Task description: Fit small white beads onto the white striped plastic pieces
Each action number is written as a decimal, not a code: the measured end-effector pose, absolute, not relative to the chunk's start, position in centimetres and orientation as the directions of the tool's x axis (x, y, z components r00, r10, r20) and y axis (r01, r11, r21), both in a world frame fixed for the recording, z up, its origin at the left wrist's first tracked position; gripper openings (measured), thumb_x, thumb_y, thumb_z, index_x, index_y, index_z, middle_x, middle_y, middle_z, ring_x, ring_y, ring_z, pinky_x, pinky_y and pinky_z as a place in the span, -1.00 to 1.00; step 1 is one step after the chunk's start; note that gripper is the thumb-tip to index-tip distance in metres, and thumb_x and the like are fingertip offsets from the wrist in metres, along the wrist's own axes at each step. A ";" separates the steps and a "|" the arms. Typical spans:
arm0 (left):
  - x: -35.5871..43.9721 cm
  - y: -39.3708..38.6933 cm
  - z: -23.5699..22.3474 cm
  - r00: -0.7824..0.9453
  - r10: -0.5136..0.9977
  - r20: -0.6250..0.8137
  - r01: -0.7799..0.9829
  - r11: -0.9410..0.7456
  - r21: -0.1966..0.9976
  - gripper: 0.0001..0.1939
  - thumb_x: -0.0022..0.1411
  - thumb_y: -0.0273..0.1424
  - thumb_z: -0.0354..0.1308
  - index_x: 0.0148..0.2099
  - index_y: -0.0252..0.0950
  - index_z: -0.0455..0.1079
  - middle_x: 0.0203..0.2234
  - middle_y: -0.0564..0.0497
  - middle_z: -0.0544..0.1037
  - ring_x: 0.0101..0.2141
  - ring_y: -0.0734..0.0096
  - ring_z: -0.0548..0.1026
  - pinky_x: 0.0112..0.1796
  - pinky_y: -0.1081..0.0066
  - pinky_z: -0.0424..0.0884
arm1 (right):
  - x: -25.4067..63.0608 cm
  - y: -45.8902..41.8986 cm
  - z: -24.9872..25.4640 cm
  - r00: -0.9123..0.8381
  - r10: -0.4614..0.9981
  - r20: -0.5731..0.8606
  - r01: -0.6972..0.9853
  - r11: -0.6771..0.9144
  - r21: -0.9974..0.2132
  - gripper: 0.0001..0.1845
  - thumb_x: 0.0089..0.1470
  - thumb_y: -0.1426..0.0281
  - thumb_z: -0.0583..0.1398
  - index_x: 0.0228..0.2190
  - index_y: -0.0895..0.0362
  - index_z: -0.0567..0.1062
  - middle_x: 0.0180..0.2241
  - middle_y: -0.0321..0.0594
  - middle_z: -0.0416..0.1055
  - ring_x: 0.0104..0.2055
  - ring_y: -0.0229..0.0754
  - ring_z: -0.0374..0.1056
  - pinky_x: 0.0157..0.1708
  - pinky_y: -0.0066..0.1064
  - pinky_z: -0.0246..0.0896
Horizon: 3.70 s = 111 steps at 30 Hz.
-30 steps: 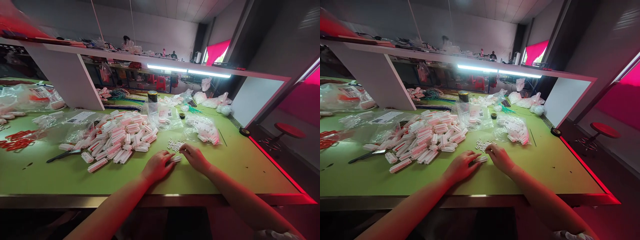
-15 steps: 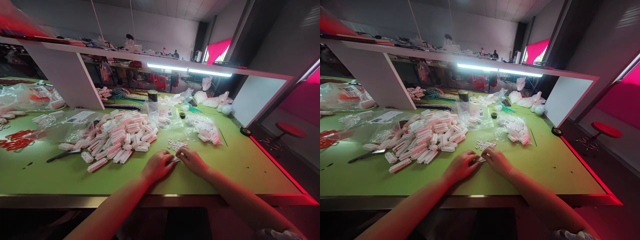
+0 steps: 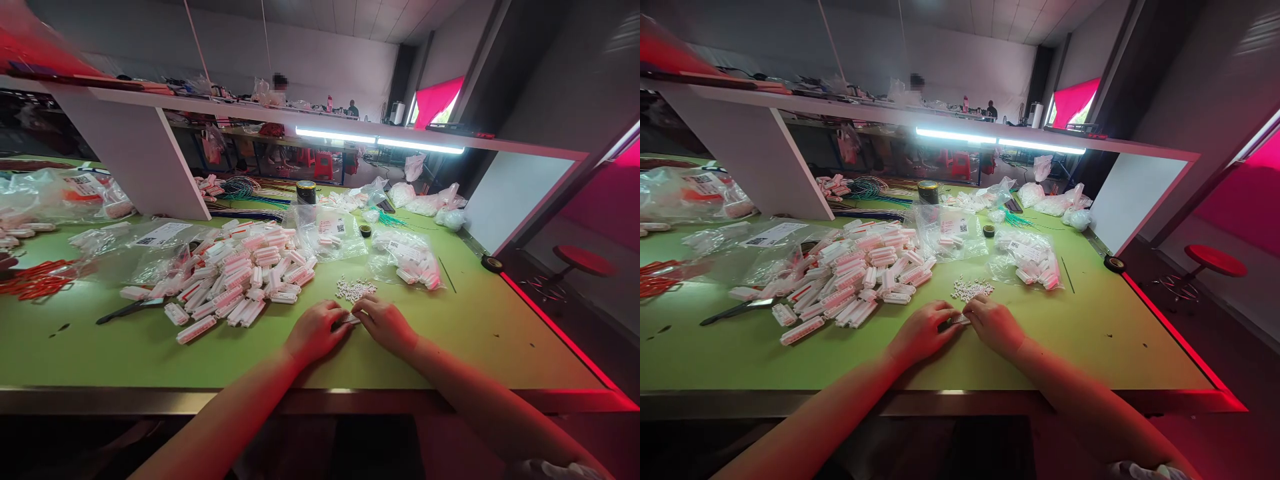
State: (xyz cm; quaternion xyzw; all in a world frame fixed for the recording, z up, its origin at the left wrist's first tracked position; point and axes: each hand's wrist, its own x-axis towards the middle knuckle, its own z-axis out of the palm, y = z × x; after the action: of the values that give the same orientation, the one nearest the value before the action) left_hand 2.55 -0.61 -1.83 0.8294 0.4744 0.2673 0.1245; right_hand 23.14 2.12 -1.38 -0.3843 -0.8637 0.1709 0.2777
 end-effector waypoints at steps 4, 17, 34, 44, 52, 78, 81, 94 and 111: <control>2.5 -0.7 -1.8 0.398 0.854 0.335 0.724 -0.517 0.457 -0.84 0.34 -0.31 0.19 -0.19 -0.23 0.57 -0.28 -0.03 0.58 -0.24 0.27 0.53 -0.20 0.35 0.41 | 23.1 2.2 -1.6 -0.532 0.774 0.342 0.594 0.630 -0.501 -0.84 0.31 0.50 0.16 -0.29 0.09 0.53 -0.27 -0.24 0.49 -0.23 -0.20 0.42 -0.22 -0.44 0.23; 2.5 -0.6 -2.1 0.394 0.852 0.344 0.724 -0.518 0.455 -0.83 0.34 -0.29 0.21 -0.21 -0.24 0.57 -0.27 -0.03 0.59 -0.24 0.27 0.54 -0.19 0.34 0.40 | 22.9 1.3 -0.2 -0.662 0.706 0.252 0.718 0.694 -0.060 -0.81 0.30 0.51 0.14 -0.27 0.11 0.56 -0.25 -0.19 0.53 -0.32 -0.22 0.42 -0.36 -0.44 0.13; 2.4 -0.9 -2.1 0.458 0.808 0.370 0.744 -0.576 0.338 -0.66 0.41 -0.29 0.12 0.17 -0.07 0.50 -0.26 -0.02 0.55 -0.26 0.29 0.52 -0.22 0.35 0.43 | 25.8 4.8 -1.5 -0.435 0.788 0.436 0.661 0.608 -0.439 -0.84 0.28 0.46 0.17 -0.28 0.10 0.58 -0.24 -0.16 0.55 -0.20 -0.14 0.47 -0.18 -0.36 0.32; 3.0 -1.0 -1.9 0.511 0.762 0.398 0.760 -0.617 0.206 -0.63 0.50 -0.26 -0.05 0.05 -0.10 0.59 -0.36 -0.04 0.49 -0.35 0.35 0.42 -0.29 0.39 0.38 | 24.5 5.5 -2.0 -0.450 0.857 0.251 0.787 0.513 -0.344 -0.81 0.31 0.45 0.15 -0.26 0.11 0.58 -0.18 -0.17 0.51 -0.19 -0.20 0.44 -0.17 -0.44 0.24; 1.7 -0.6 -2.0 0.440 0.822 0.362 0.745 -0.559 0.363 -0.68 0.45 -0.25 0.04 0.10 -0.08 0.56 -0.30 -0.04 0.52 -0.31 0.35 0.49 -0.24 0.39 0.41 | 25.7 5.1 -1.3 -0.508 0.818 0.270 0.706 0.575 -0.413 -0.82 0.27 0.52 0.15 -0.27 0.13 0.57 -0.21 -0.17 0.54 -0.16 -0.18 0.45 -0.14 -0.41 0.27; 1.7 -0.4 -1.8 0.369 0.874 0.315 0.735 -0.483 0.476 -0.68 0.32 -0.31 0.19 0.08 -0.21 0.54 -0.20 -0.06 0.60 -0.22 0.25 0.56 -0.15 0.33 0.45 | 24.3 3.7 -0.5 -0.526 0.751 0.399 0.562 0.659 -0.500 -0.83 0.33 0.48 0.08 -0.30 0.11 0.45 -0.25 -0.20 0.44 -0.20 -0.19 0.38 -0.16 -0.38 0.28; 1.9 -0.3 -2.0 0.345 0.883 0.317 0.728 -0.465 0.504 -0.75 0.31 -0.28 0.21 -0.02 -0.20 0.58 -0.23 -0.03 0.62 -0.23 0.27 0.57 -0.15 0.34 0.45 | 24.0 3.0 -0.3 -0.583 0.723 0.370 0.571 0.689 -0.447 -0.81 0.36 0.48 0.06 -0.25 0.10 0.46 -0.22 -0.19 0.44 -0.20 -0.21 0.39 -0.18 -0.41 0.27; 2.3 -0.7 -1.7 0.338 0.882 0.329 0.695 -0.469 0.545 -0.78 0.31 -0.21 0.21 -0.24 -0.22 0.58 -0.34 0.00 0.59 -0.31 0.32 0.54 -0.22 0.37 0.42 | 22.3 1.2 1.1 -0.735 0.645 0.209 0.660 0.752 0.001 -0.81 0.36 0.50 0.09 -0.22 0.10 0.50 -0.21 -0.19 0.46 -0.32 -0.17 0.32 -0.34 -0.39 0.07; 2.1 -0.7 -1.8 0.370 0.869 0.330 0.757 -0.488 0.435 -0.74 0.35 -0.22 0.21 -0.03 -0.21 0.59 -0.26 -0.03 0.63 -0.26 0.26 0.57 -0.20 0.35 0.44 | 24.8 3.2 0.7 -0.518 0.798 0.308 0.792 0.584 -0.180 -0.79 0.38 0.43 0.10 -0.16 0.09 0.55 -0.15 -0.16 0.53 -0.26 -0.21 0.44 -0.31 -0.45 0.15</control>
State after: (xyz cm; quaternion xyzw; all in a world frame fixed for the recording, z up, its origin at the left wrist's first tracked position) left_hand 2.15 -0.68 -1.81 0.8209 0.4950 0.2646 0.1056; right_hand 24.77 3.17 0.68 -0.4562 -0.8712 0.0086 0.1810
